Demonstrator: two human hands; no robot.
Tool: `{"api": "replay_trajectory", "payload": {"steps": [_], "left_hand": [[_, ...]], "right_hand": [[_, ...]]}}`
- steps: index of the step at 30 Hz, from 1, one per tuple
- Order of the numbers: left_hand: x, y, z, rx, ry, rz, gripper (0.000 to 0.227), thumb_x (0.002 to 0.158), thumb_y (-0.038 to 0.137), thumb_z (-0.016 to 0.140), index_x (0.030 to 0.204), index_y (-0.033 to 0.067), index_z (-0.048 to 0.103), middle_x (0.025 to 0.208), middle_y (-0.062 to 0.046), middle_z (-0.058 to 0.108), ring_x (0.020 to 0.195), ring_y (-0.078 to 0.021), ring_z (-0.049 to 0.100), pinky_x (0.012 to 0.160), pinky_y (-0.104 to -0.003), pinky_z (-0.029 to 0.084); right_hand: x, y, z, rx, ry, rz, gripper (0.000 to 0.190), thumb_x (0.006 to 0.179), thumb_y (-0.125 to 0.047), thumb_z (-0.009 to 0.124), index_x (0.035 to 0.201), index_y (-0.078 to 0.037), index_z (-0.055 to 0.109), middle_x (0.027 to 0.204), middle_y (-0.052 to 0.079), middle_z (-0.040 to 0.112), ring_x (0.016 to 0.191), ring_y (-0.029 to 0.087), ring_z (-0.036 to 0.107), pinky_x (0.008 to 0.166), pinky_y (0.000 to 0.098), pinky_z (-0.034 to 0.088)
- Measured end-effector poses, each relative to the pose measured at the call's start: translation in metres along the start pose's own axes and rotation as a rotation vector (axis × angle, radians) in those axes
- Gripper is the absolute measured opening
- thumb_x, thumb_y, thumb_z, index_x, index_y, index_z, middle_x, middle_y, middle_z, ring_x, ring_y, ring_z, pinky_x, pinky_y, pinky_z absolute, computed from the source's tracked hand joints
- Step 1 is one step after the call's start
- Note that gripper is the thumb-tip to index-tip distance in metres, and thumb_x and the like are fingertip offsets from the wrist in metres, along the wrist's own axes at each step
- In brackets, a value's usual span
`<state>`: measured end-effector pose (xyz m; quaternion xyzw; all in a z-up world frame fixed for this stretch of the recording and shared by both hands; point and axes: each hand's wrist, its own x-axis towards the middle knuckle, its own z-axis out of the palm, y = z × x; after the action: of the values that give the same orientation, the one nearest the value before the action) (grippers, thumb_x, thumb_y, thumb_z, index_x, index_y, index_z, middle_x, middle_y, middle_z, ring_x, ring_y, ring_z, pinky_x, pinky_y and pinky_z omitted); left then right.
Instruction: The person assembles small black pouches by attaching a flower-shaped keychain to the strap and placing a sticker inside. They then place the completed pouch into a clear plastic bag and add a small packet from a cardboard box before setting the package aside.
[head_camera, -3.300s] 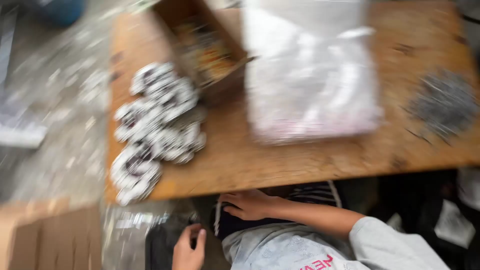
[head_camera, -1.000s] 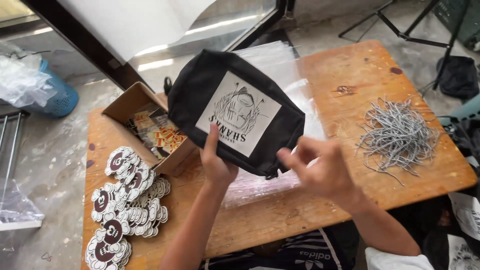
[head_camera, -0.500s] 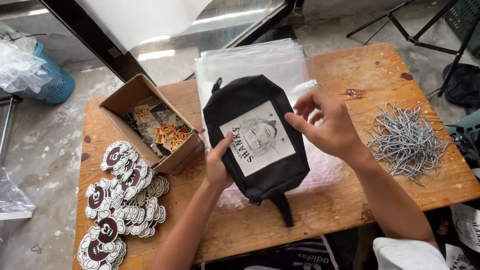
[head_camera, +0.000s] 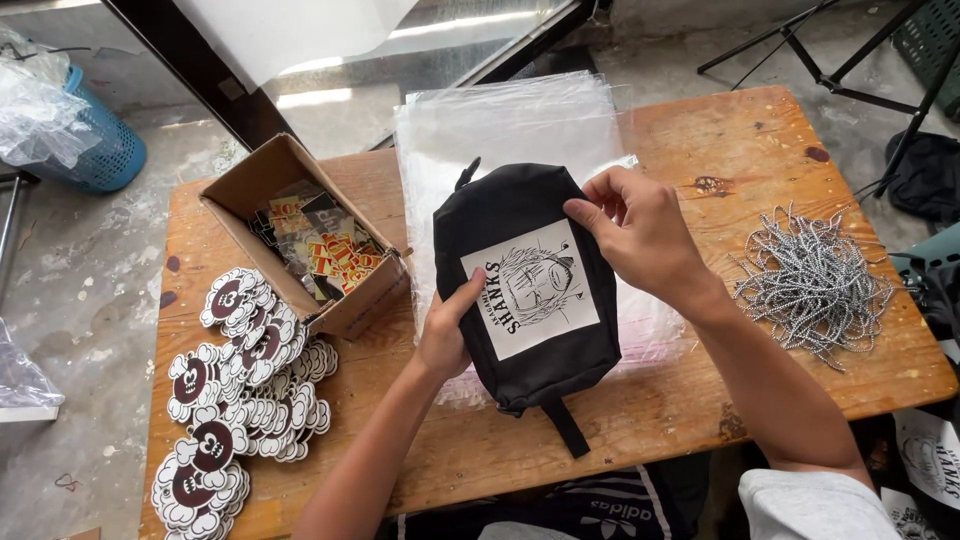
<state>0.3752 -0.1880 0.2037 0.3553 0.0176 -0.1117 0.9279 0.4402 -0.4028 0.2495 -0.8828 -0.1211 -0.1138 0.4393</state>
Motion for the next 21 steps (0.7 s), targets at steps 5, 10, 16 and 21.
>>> {"api": "replay_trajectory", "payload": {"steps": [5, 10, 16, 21], "left_hand": [[-0.006, 0.012, 0.015, 0.014, 0.014, 0.027, 0.018, 0.097, 0.021, 0.064, 0.101, 0.0038, 0.064, 0.075, -0.015, 0.070, 0.063, -0.0237, 0.072, 0.059, -0.040, 0.063], [-0.003, 0.015, 0.014, 0.094, 0.012, 0.095, 0.017, 0.096, 0.021, 0.068, 0.093, 0.0068, 0.059, 0.066, -0.015, 0.069, 0.060, -0.0211, 0.072, 0.053, -0.032, 0.061], [0.006, 0.003, -0.012, 0.404, 0.001, 0.117, 0.028, 0.098, 0.017, 0.065, 0.121, 0.0042, 0.055, 0.089, -0.012, 0.071, 0.075, -0.0172, 0.069, 0.063, -0.034, 0.064], [-0.008, 0.013, -0.004, 0.531, -0.006, 0.007, 0.054, 0.096, 0.016, 0.067, 0.138, 0.0039, 0.035, 0.082, -0.013, 0.064, 0.061, -0.0209, 0.069, 0.050, -0.035, 0.064]], "right_hand": [[0.000, 0.000, -0.001, 0.031, 0.008, 0.048, 0.015, 0.099, -0.016, 0.072, 0.086, -0.010, 0.074, 0.061, 0.003, 0.059, 0.054, 0.013, 0.051, 0.053, 0.0257, 0.045], [0.005, 0.009, -0.004, -0.002, 0.083, 0.045, 0.014, 0.101, -0.017, 0.072, 0.088, -0.013, 0.075, 0.059, 0.002, 0.055, 0.054, 0.012, 0.052, 0.051, 0.0243, 0.045], [0.021, 0.039, -0.004, 0.052, 0.113, 0.102, 0.019, 0.106, -0.013, 0.063, 0.089, -0.010, 0.072, 0.059, 0.000, 0.050, 0.058, 0.009, 0.047, 0.055, 0.0246, 0.044], [0.050, 0.085, 0.011, 0.054, 0.085, 0.123, 0.021, 0.105, -0.013, 0.060, 0.086, -0.008, 0.069, 0.058, 0.002, 0.052, 0.057, 0.013, 0.049, 0.053, 0.0298, 0.042]]}}
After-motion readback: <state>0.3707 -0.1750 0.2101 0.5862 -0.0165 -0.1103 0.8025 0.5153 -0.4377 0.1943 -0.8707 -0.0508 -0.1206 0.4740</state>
